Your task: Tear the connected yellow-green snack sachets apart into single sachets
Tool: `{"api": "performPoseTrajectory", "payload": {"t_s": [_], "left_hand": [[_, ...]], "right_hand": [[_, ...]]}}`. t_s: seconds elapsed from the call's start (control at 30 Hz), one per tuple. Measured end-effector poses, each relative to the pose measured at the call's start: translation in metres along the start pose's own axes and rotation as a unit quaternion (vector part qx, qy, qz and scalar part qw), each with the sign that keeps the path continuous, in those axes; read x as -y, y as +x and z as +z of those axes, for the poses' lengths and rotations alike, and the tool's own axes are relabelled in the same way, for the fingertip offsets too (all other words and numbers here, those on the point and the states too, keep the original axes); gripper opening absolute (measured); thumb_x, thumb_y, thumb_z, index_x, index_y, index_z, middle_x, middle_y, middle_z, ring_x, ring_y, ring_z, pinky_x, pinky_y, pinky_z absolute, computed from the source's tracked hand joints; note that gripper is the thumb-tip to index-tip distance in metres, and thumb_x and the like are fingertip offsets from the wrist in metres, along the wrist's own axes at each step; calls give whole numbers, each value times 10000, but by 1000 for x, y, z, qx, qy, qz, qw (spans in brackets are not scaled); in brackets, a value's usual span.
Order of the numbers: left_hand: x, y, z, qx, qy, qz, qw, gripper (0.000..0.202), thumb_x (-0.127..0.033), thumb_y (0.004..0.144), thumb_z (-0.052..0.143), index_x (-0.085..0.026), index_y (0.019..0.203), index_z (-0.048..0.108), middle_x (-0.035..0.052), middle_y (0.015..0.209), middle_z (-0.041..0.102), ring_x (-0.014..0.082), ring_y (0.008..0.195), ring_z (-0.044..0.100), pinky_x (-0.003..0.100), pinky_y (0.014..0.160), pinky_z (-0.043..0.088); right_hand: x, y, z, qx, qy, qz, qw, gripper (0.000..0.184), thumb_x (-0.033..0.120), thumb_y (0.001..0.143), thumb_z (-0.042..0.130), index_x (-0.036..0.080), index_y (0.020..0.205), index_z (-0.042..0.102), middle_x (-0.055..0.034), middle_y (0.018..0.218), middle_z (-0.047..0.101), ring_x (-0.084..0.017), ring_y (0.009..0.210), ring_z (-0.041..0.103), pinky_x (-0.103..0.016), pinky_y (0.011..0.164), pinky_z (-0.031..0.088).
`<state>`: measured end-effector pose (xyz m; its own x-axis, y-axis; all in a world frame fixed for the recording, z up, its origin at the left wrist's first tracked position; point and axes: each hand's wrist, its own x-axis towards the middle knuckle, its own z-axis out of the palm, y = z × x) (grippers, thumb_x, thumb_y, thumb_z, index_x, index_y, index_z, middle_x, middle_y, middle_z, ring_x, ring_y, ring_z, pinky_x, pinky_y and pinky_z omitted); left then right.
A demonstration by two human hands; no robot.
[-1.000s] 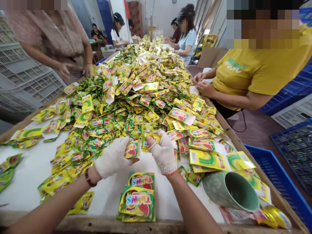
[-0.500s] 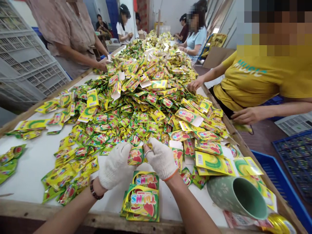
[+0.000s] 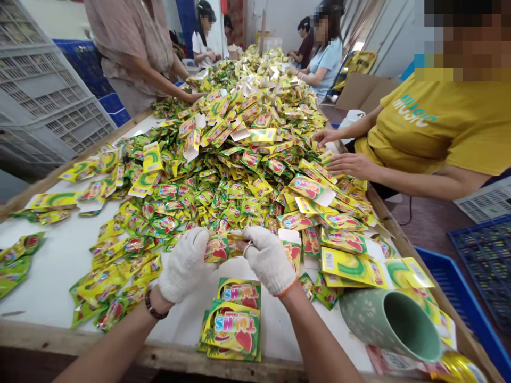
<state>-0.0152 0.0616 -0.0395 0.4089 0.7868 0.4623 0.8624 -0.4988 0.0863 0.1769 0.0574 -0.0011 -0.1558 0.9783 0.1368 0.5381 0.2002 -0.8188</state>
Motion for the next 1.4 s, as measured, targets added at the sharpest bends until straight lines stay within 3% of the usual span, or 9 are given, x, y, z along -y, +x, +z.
{"api": "performPoseTrajectory", "payload": {"t_s": [0.17, 0.37, 0.57, 0.7, 0.8, 0.9, 1.13, 1.33, 1.4], "left_hand": [[-6, 1, -2, -7, -5, 19, 1000, 341, -341, 761, 659, -164, 1002, 496, 107, 956, 586, 283, 890, 562, 424, 781, 502], [-5, 2, 5, -64, 25, -20, 997, 415, -361, 755, 660, -117, 1050, 500, 144, 961, 589, 299, 900, 568, 435, 790, 506], [-6, -2, -13, 14, -155, -59, 986, 441, -414, 786, 634, -130, 1103, 516, 142, 1032, 596, 307, 974, 551, 472, 855, 469], [-10, -7, -36, 135, -427, -226, 865, 202, -348, 892, 492, -175, 965, 567, 52, 879, 627, 207, 818, 593, 362, 749, 493], [-11, -14, -40, 67, -611, -335, 715, 283, -354, 837, 606, -194, 1047, 504, 42, 948, 664, 182, 816, 643, 310, 716, 524], [-10, -22, -37, 0, -656, -361, 663, 482, -310, 769, 703, -231, 1161, 434, 38, 1005, 676, 174, 806, 671, 295, 702, 543], [6, -46, -43, 55, -625, -332, 704, 280, -287, 743, 700, -189, 978, 585, 26, 894, 679, 167, 816, 647, 273, 718, 544], [16, -77, -57, 135, -475, -307, 813, 88, -242, 784, 594, -175, 727, 604, 2, 721, 610, 152, 742, 579, 276, 720, 506], [19, -79, -60, 130, -481, -335, 800, 84, -254, 780, 586, -175, 774, 613, 5, 747, 625, 152, 739, 584, 279, 706, 505]], "right_hand": [[5, 1, 1, 19, 80, 60, 995, 175, 192, 725, 507, 191, 603, 631, 15, 572, 556, -122, 556, 513, -229, 537, 413], [14, -3, 2, 163, 223, 246, 929, 369, 412, 766, 544, 150, 1000, 658, 60, 392, 516, -92, 301, 425, -192, 334, 335], [12, -5, 16, 154, 161, 73, 972, 185, 185, 738, 481, 186, 554, 460, 52, 522, 442, -61, 435, 436, -170, 400, 313], [13, -6, 18, 59, 117, -13, 991, 163, 109, 735, 459, 184, 702, 600, 35, 623, 493, -84, 528, 431, -203, 487, 358], [17, -9, 23, -47, 178, 39, 982, 159, 216, 789, 560, 210, 947, 576, 38, 669, 520, -105, 554, 477, -221, 513, 403], [16, -11, 34, -7, 308, 84, 948, 305, 285, 749, 653, 236, 1005, 495, 23, 776, 573, -123, 623, 563, -225, 532, 447], [17, -19, 45, 113, 213, 68, 968, 129, 264, 789, 609, 178, 876, 651, 11, 726, 607, -120, 630, 533, -237, 580, 439], [34, -26, 44, 240, 42, -57, 968, 192, 78, 750, 497, 173, 688, 652, 32, 637, 549, -110, 601, 492, -223, 559, 367], [37, -27, 46, 254, -7, -91, 963, 189, 68, 738, 497, 173, 670, 639, 34, 628, 532, -108, 594, 480, -226, 558, 345]]}}
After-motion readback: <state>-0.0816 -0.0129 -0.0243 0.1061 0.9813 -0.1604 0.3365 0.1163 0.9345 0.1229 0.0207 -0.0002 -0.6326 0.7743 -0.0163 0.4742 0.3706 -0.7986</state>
